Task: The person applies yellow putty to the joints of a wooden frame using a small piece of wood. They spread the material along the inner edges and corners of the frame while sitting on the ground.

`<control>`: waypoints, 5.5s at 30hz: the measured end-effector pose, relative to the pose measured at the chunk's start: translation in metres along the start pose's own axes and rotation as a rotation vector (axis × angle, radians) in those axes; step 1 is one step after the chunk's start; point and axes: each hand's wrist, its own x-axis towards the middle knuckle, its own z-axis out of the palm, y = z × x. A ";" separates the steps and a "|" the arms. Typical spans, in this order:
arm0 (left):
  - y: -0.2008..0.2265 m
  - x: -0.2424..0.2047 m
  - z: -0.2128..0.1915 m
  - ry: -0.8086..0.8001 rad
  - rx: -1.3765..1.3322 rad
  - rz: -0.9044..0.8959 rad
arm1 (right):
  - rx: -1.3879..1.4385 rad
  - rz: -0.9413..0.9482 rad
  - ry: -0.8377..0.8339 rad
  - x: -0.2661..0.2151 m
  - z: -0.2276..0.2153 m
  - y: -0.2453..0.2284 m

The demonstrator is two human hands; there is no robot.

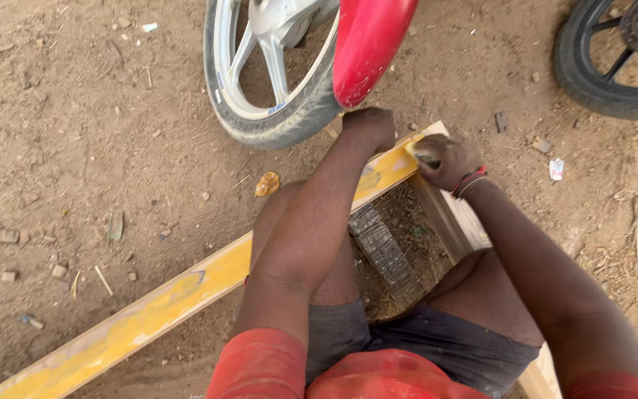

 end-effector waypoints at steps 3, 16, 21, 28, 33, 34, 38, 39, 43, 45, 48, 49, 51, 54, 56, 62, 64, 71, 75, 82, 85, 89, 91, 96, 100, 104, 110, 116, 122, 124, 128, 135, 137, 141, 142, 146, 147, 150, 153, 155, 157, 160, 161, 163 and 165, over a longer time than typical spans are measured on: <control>0.006 0.004 0.002 -0.003 0.009 0.007 | -0.017 -0.151 0.143 -0.003 0.006 -0.002; 0.005 0.002 0.005 -0.072 0.060 -0.011 | -0.163 0.063 -0.174 0.012 0.010 -0.007; 0.005 0.004 0.002 -0.032 0.037 -0.020 | -0.188 0.207 -0.286 0.067 0.014 0.047; 0.005 0.016 0.016 -0.011 0.031 -0.031 | -0.081 0.383 -0.318 0.113 0.060 0.051; 0.008 0.023 0.016 0.104 -0.055 0.032 | 0.045 0.272 -0.481 0.099 0.049 -0.040; 0.006 0.021 0.016 0.074 -0.006 0.035 | 0.108 0.260 -0.528 0.086 0.040 -0.057; 0.002 0.014 0.018 -0.058 0.114 0.011 | 0.588 0.463 -0.664 0.001 0.002 -0.051; 0.001 0.016 0.023 -0.060 0.127 0.022 | 0.690 0.468 -0.619 -0.024 -0.001 -0.040; 0.016 0.038 0.047 -0.021 0.101 0.067 | 1.127 0.523 -0.520 -0.099 0.017 0.000; 0.029 0.047 0.063 -0.027 0.107 0.090 | 1.358 0.548 -0.427 -0.116 0.038 0.011; 0.037 0.042 0.076 -0.061 0.130 0.037 | 1.281 0.430 -0.304 -0.112 0.054 0.022; 0.039 0.038 0.076 -0.085 0.146 0.012 | 1.239 0.397 -0.282 -0.108 0.055 0.028; 0.039 0.031 0.072 -0.142 0.231 -0.014 | 1.161 0.348 -0.256 -0.106 0.056 0.042; 0.014 0.011 0.067 -0.221 0.377 -0.077 | 1.326 0.404 -0.222 -0.098 0.061 0.053; -0.007 0.006 0.065 -0.276 0.436 -0.117 | 1.491 0.325 -0.201 -0.094 0.066 0.057; -0.023 -0.009 0.058 -0.193 0.351 -0.141 | 0.607 0.061 0.310 -0.060 0.078 0.027; -0.007 -0.019 0.058 -0.062 0.273 -0.102 | 0.376 0.029 0.276 -0.041 0.076 0.019; 0.005 -0.027 0.034 -0.019 0.165 -0.078 | -0.188 0.121 -0.114 -0.021 0.038 -0.019; -0.006 -0.028 0.040 -0.065 0.180 -0.078 | -0.087 0.292 -0.327 0.003 0.015 0.004; -0.001 -0.038 0.031 0.024 0.091 -0.027 | -0.198 0.300 -0.219 0.077 0.084 0.042; -0.005 -0.037 0.029 -0.001 0.102 -0.021 | -0.033 0.380 -0.277 0.065 0.086 0.012; -0.024 -0.052 0.024 0.221 -0.022 0.154 | 0.101 0.317 -0.395 0.039 0.069 -0.035; -0.040 -0.080 0.016 0.287 -0.060 0.254 | 0.374 0.390 -0.601 0.014 0.061 -0.048; -0.130 -0.185 0.023 0.593 -0.571 0.170 | 1.337 0.378 -0.350 -0.065 0.063 -0.024; -0.244 -0.233 0.096 0.655 -0.449 -0.009 | 1.275 0.378 -0.362 -0.087 0.052 0.015; -0.326 -0.243 0.186 0.239 -0.439 -0.346 | 1.256 0.310 -0.216 -0.101 0.031 -0.003; -0.330 -0.240 0.204 0.141 -0.312 -0.540 | 0.681 0.107 -0.175 -0.142 -0.017 -0.091; -0.308 -0.248 0.186 0.133 -0.249 -0.601 | 0.420 -0.045 -0.021 -0.185 -0.018 -0.117; -0.283 -0.255 0.170 0.203 -0.243 -0.672 | 0.432 0.146 -0.186 -0.207 0.046 -0.092; -0.276 -0.251 0.163 0.056 -0.276 -0.795 | 0.531 0.101 -0.178 -0.203 0.065 -0.084; -0.275 -0.252 0.161 0.125 -0.238 -0.772 | 0.685 0.464 -0.264 -0.247 0.065 -0.106; -0.279 -0.219 0.162 -0.091 -0.088 -0.456 | 0.712 0.245 -0.152 -0.363 -0.047 -0.143; -0.233 -0.195 0.159 0.104 -0.195 -0.292 | 0.750 0.378 -0.187 -0.398 -0.078 -0.141; -0.097 -0.228 0.150 0.125 -0.701 -0.347 | 0.859 0.726 -0.313 -0.440 -0.117 -0.124; -0.060 -0.244 0.142 0.117 -0.783 -0.346 | 0.873 0.739 -0.275 -0.445 -0.123 -0.126; 0.044 -0.368 0.101 -0.142 -1.023 -0.305 | 0.774 0.686 -0.302 -0.451 -0.183 -0.133; 0.056 -0.399 0.094 -0.228 -0.804 -0.376 | 0.659 0.574 -0.296 -0.453 -0.202 -0.141; 0.058 -0.483 0.096 0.054 -0.758 -0.320 | 0.619 0.520 -0.300 -0.429 -0.244 -0.162; 0.018 -0.557 0.110 -0.029 -0.937 -0.662 | 0.736 0.503 -0.299 -0.399 -0.282 -0.184; -0.017 -0.615 0.105 0.196 -0.235 -0.200 | 0.745 0.457 -0.304 -0.371 -0.300 -0.207; -0.047 -0.683 0.107 0.445 -0.632 -0.596 | 0.721 0.427 -0.325 -0.343 -0.315 -0.233; -0.079 -0.789 0.109 0.323 -0.141 -0.711 | 0.657 0.302 -0.422 -0.327 -0.325 -0.279; -0.078 -0.826 0.124 0.261 -0.062 -0.760 | 0.607 0.254 -0.464 -0.326 -0.330 -0.290; -0.082 -0.878 0.140 0.340 -0.552 -1.090 | 0.501 0.139 -0.533 -0.289 -0.338 -0.324; -0.069 -0.918 0.168 0.480 -0.970 -1.381 | 0.451 0.126 -0.603 -0.314 -0.334 -0.367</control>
